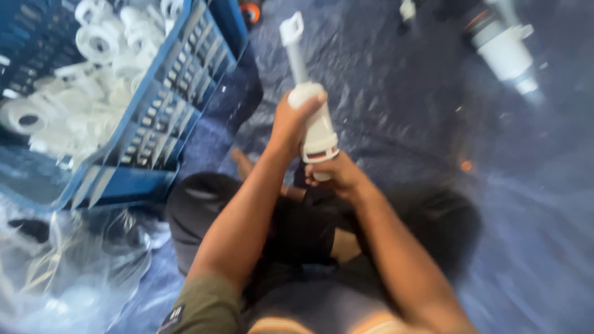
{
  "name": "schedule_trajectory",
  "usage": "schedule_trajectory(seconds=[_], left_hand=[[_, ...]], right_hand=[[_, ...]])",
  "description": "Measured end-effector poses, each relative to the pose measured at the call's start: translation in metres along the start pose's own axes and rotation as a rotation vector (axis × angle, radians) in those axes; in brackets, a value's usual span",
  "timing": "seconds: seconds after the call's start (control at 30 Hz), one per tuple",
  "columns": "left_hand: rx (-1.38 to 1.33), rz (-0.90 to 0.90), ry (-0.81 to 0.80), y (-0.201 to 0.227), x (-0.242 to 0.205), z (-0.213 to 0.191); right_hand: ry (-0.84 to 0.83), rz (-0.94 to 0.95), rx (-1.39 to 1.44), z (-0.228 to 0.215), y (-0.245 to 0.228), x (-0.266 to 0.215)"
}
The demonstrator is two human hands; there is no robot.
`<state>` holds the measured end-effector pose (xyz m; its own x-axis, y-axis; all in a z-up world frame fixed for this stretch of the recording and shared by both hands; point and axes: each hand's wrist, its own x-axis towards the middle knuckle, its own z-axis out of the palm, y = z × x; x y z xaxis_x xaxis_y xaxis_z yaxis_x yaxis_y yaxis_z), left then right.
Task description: The person sits on a blue tarp and assembles white plastic pump components by hand. They pick up a cylindrical body, insert a piston, and screw on a base with an orange ring, repeating the process for multiple units.
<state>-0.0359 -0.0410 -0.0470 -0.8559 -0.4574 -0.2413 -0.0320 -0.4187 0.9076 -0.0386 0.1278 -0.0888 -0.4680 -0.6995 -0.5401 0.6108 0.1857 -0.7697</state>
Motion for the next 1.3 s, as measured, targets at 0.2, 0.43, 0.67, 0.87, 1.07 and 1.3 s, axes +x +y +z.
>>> schedule_trajectory(seconds=[0.2, 0.43, 0.67, 0.87, 1.07, 1.3], left_hand=[[0.246, 0.174, 0.197, 0.027, -0.032, 0.029], [0.201, 0.08, 0.061, 0.016, -0.029, 0.022], [0.182, 0.221, 0.177, 0.014, -0.029, 0.026], [0.02, 0.129, 0.167, 0.018, -0.027, 0.026], [-0.006, 0.118, 0.159, 0.025, -0.035, 0.029], [0.085, 0.093, 0.194, 0.037, -0.043, 0.029]], right_hand=[[0.732, -0.489, -0.536, 0.031, -0.002, 0.012], [0.711, -0.371, -0.465, 0.008, 0.027, 0.027], [0.756, -0.248, -0.495, 0.02, 0.008, 0.022], [0.883, -0.304, -0.575, 0.047, -0.019, 0.007], [0.674, -0.354, -0.571, 0.031, -0.029, 0.003], [0.443, -0.278, -0.386, 0.019, -0.023, 0.007]])
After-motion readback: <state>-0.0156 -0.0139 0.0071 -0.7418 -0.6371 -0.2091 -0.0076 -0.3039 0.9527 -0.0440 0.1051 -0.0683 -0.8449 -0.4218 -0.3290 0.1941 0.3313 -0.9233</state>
